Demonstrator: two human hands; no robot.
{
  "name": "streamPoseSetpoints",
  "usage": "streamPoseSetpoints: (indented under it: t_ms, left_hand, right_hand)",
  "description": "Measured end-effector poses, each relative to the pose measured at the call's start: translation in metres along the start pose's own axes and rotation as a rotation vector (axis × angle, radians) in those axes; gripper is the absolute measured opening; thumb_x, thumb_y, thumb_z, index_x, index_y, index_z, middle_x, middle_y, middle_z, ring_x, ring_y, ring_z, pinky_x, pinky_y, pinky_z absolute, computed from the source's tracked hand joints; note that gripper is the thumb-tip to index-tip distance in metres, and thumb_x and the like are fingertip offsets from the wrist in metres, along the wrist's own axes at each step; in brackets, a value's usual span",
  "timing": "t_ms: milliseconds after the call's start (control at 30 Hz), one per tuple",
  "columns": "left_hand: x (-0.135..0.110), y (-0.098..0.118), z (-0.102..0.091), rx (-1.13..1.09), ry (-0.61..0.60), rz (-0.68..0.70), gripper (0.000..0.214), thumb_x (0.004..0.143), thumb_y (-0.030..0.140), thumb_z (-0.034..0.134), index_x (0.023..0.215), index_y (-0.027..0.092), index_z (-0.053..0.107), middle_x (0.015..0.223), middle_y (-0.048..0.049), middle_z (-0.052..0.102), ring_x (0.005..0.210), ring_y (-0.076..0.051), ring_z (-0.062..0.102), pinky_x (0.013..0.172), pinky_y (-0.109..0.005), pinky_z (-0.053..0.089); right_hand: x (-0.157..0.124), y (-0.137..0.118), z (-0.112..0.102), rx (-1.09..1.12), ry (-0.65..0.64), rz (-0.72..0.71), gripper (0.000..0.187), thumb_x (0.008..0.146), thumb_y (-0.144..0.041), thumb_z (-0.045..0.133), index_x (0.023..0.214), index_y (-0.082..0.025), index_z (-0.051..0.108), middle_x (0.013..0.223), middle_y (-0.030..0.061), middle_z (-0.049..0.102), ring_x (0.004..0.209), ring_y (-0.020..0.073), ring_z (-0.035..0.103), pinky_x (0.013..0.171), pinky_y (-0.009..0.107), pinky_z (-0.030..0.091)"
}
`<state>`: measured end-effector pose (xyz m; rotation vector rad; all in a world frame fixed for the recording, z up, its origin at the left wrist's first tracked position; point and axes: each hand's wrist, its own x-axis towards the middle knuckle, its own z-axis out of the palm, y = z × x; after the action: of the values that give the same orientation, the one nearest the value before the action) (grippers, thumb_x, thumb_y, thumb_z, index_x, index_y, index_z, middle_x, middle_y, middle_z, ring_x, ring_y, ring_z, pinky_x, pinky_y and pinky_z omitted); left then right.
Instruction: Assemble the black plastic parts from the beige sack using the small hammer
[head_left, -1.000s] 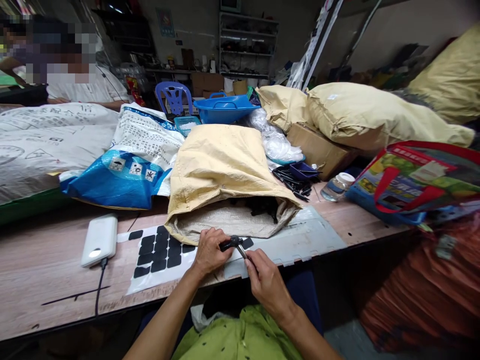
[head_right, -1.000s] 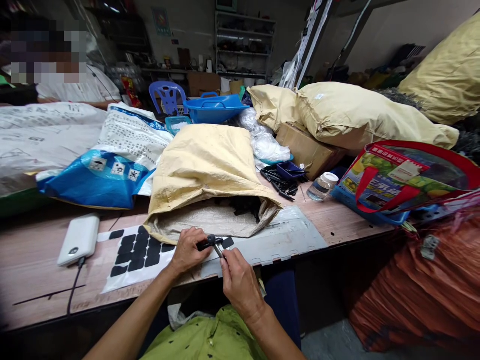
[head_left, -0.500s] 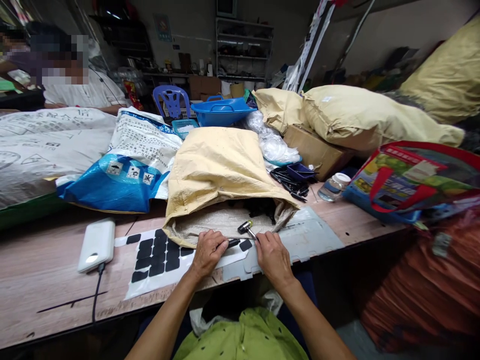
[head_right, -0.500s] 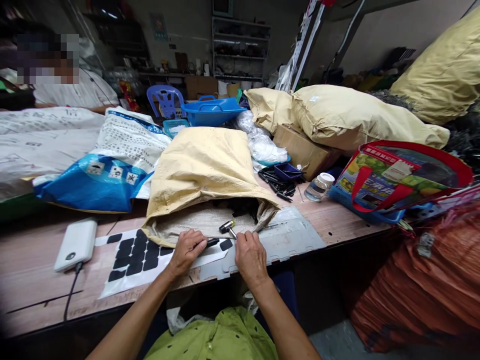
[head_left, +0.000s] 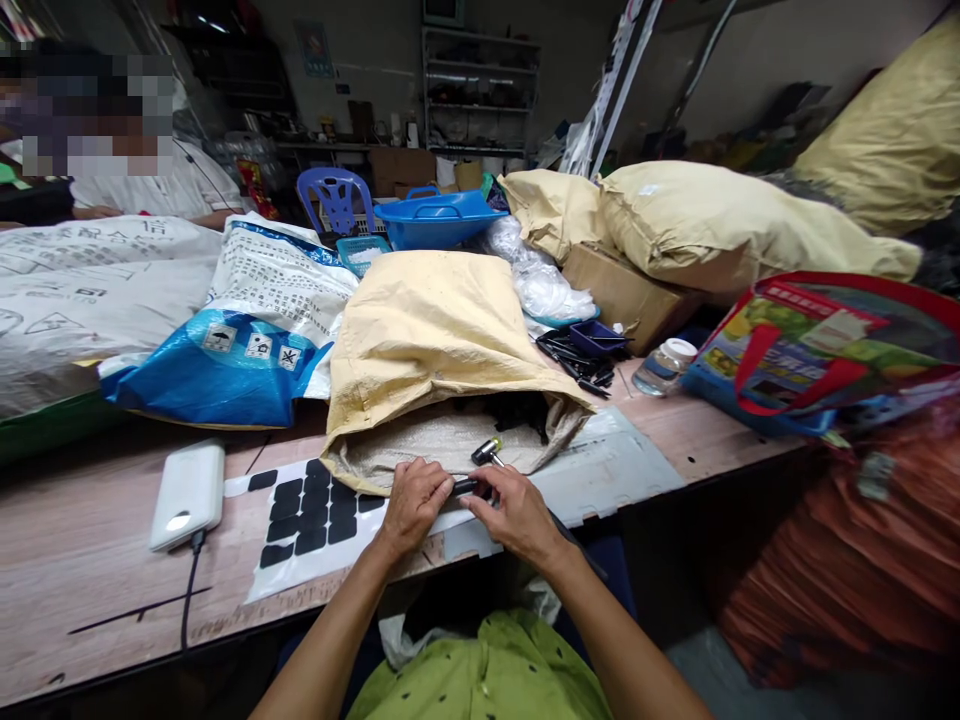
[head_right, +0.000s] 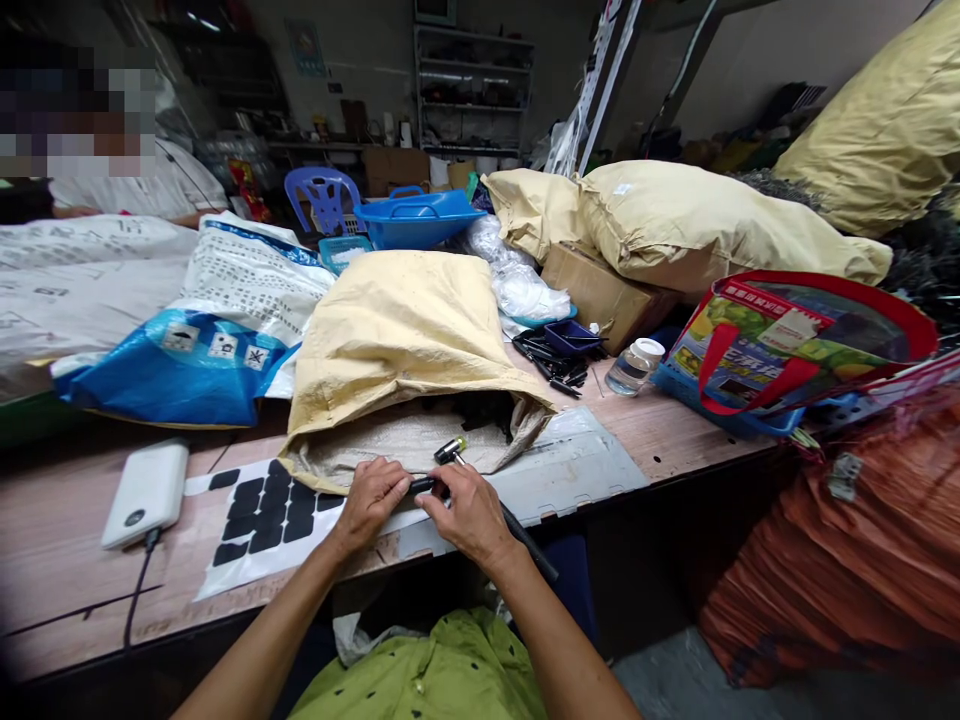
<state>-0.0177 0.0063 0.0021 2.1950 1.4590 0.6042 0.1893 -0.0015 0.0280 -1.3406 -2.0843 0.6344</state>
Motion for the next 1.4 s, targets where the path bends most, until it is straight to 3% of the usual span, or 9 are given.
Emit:
streamPoseSetpoints:
  t_ms: [133, 367, 533, 667, 867, 1067, 1267, 1400]
  left_hand:
    - [0.000, -0.003, 0.001, -0.008, -0.023, 0.018, 0.041, 0.105, 0.038, 0.038, 0.081, 0.022, 0.066, 0.084, -0.0018, 0.066, 0.090, -0.020, 0.053, 0.087, -0.039, 0.029]
    - [0.000, -0.003, -0.001, -0.032, -0.050, 0.045, 0.045, 0.106, 0.040, 0.036, 0.073, 0.019, 0.058, 0.079, -0.0007, 0.063, 0.087, -0.019, 0.052, 0.085, -0.039, 0.027]
    - [0.000, -0.006, 0.000, -0.052, -0.066, 0.053, 0.045, 0.106, 0.039, 0.035, 0.071, 0.018, 0.055, 0.078, -0.0005, 0.062, 0.087, -0.019, 0.051, 0.085, -0.039, 0.027]
    - [0.000, -0.007, -0.001, -0.070, -0.070, 0.060, 0.046, 0.106, 0.038, 0.035, 0.071, 0.018, 0.055, 0.077, -0.0003, 0.062, 0.086, -0.019, 0.050, 0.085, -0.040, 0.026]
    - [-0.001, -0.005, -0.004, -0.126, -0.063, 0.063, 0.047, 0.105, 0.039, 0.035, 0.069, 0.018, 0.055, 0.076, -0.0002, 0.061, 0.085, -0.019, 0.049, 0.084, -0.039, 0.025]
    - [-0.001, -0.009, -0.003, -0.181, -0.066, 0.069, 0.049, 0.104, 0.038, 0.034, 0.066, 0.018, 0.056, 0.073, -0.0012, 0.061, 0.082, -0.019, 0.049, 0.085, -0.039, 0.026]
    - [-0.001, -0.007, -0.004, -0.184, -0.081, 0.074, 0.053, 0.103, 0.043, 0.035, 0.066, 0.020, 0.063, 0.073, -0.0021, 0.064, 0.084, -0.021, 0.051, 0.086, -0.040, 0.027]
    - [-0.003, -0.004, -0.007, -0.262, -0.025, 0.054, 0.056, 0.104, 0.047, 0.033, 0.072, 0.022, 0.071, 0.071, -0.0023, 0.066, 0.081, -0.021, 0.054, 0.088, -0.040, 0.029]
  right_hand:
    - [0.002, -0.001, 0.002, -0.041, -0.042, -0.008, 0.017, 0.089, -0.032, 0.075, 0.102, -0.022, 0.069, 0.089, 0.0014, 0.071, 0.081, 0.0174, 0.062, 0.077, 0.028, 0.045]
    - [0.005, -0.002, 0.004, -0.188, -0.102, -0.139, 0.012, 0.097, -0.031, 0.064, 0.091, -0.021, 0.060, 0.090, 0.0034, 0.066, 0.086, 0.0191, 0.059, 0.076, 0.028, 0.040]
    - [0.003, -0.006, 0.014, -0.249, -0.037, -0.200, 0.017, 0.095, -0.024, 0.061, 0.081, -0.021, 0.053, 0.084, 0.0037, 0.061, 0.085, 0.0206, 0.053, 0.077, 0.031, 0.037]
    - [0.001, -0.006, 0.020, -0.168, 0.026, -0.158, 0.021, 0.093, -0.021, 0.062, 0.075, -0.022, 0.050, 0.078, 0.0021, 0.057, 0.079, 0.0196, 0.050, 0.076, 0.031, 0.036]
    - [0.000, -0.003, 0.012, 0.062, -0.048, -0.092, 0.017, 0.087, -0.027, 0.072, 0.082, -0.021, 0.058, 0.077, -0.0011, 0.057, 0.076, 0.0170, 0.051, 0.072, 0.028, 0.038]
    - [-0.003, -0.004, 0.009, 0.108, -0.069, -0.073, 0.025, 0.075, -0.023, 0.080, 0.091, -0.021, 0.061, 0.083, -0.0009, 0.060, 0.078, 0.0171, 0.053, 0.074, 0.028, 0.041]
    - [-0.005, -0.008, 0.009, 0.107, -0.036, -0.101, 0.011, 0.094, -0.031, 0.062, 0.090, -0.021, 0.062, 0.082, 0.0011, 0.061, 0.080, 0.0175, 0.055, 0.076, 0.029, 0.041]
    - [-0.020, -0.020, -0.013, 0.085, -0.025, -0.101, 0.013, 0.097, -0.030, 0.056, 0.089, -0.021, 0.060, 0.084, 0.0020, 0.061, 0.080, 0.0173, 0.055, 0.074, 0.029, 0.039]
